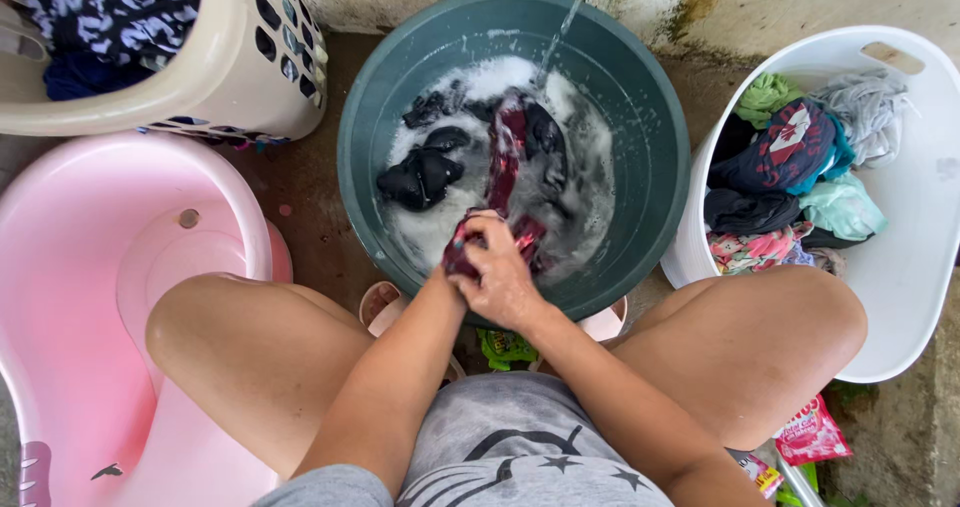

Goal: The person washes clothes by hand in a large basin of soapy water, scrubbing, squeezing, and wringing each item before placing it in a laundry basket.

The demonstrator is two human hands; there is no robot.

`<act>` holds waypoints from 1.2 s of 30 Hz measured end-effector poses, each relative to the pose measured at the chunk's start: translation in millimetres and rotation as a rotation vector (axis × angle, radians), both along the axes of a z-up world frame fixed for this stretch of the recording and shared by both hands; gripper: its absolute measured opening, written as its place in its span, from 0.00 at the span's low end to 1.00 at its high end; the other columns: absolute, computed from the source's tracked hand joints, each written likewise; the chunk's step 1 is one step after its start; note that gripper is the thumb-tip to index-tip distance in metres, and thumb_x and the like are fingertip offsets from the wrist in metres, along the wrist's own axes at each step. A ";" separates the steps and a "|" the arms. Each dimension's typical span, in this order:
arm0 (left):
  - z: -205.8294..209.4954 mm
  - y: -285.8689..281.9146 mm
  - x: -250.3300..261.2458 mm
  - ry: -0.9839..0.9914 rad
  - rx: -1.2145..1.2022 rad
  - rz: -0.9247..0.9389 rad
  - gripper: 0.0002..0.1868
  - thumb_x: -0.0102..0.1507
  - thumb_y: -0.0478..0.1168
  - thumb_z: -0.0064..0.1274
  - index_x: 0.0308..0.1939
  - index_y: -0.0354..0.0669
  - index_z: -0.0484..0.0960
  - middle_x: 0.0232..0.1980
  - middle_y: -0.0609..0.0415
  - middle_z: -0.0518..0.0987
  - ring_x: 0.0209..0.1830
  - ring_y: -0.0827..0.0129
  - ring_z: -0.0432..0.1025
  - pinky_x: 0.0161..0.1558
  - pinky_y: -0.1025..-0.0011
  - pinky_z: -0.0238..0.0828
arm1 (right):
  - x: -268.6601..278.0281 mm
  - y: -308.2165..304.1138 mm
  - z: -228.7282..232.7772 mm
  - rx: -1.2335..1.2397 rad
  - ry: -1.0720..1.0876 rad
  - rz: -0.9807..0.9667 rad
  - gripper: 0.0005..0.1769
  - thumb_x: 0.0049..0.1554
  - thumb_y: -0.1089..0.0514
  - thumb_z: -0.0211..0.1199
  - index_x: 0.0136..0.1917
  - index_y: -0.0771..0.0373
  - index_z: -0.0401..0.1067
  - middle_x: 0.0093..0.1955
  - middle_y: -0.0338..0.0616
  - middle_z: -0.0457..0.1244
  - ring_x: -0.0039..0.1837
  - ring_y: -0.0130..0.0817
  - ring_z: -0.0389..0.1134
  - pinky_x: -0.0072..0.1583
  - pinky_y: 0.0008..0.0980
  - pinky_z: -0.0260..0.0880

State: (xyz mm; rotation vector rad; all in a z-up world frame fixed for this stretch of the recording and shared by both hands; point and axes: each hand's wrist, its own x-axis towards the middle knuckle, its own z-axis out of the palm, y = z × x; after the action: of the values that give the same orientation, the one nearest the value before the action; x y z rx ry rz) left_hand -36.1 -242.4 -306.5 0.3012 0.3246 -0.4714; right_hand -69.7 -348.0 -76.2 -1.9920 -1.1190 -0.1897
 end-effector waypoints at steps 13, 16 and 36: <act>133.1 8.9 5.4 0.191 0.355 0.165 0.15 0.66 0.44 0.65 0.52 0.43 0.79 0.39 0.57 0.78 0.24 0.76 0.65 0.23 0.78 0.61 | 249.9 -62.0 -61.8 -0.622 0.714 -0.445 0.30 0.54 0.36 0.71 0.44 0.68 0.76 0.48 0.60 0.69 0.52 0.53 0.73 0.55 0.45 0.74; 139.9 66.2 5.7 0.352 0.751 0.304 0.30 0.54 0.34 0.67 0.59 0.37 0.75 0.45 0.47 0.84 0.30 0.69 0.75 0.25 0.74 0.67 | 275.2 -91.2 -86.3 -0.460 1.214 -0.440 0.21 0.50 0.45 0.74 0.48 0.63 0.79 0.53 0.53 0.73 0.55 0.46 0.75 0.57 0.42 0.76; -97.2 112.3 11.5 0.013 2.252 -1.189 0.22 0.77 0.49 0.33 0.73 0.59 0.72 0.79 0.43 0.63 0.82 0.48 0.54 0.82 0.46 0.38 | 163.6 -31.7 -253.0 -0.949 0.674 -0.568 0.27 0.58 0.56 0.56 0.71 0.58 0.66 0.67 0.54 0.64 0.67 0.50 0.64 0.67 0.48 0.66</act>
State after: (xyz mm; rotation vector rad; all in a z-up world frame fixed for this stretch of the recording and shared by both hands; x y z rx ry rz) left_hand -24.6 -130.1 -403.7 2.7886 0.5524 -1.0887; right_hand 93.9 -379.7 -329.1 -2.8256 -0.1455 0.8167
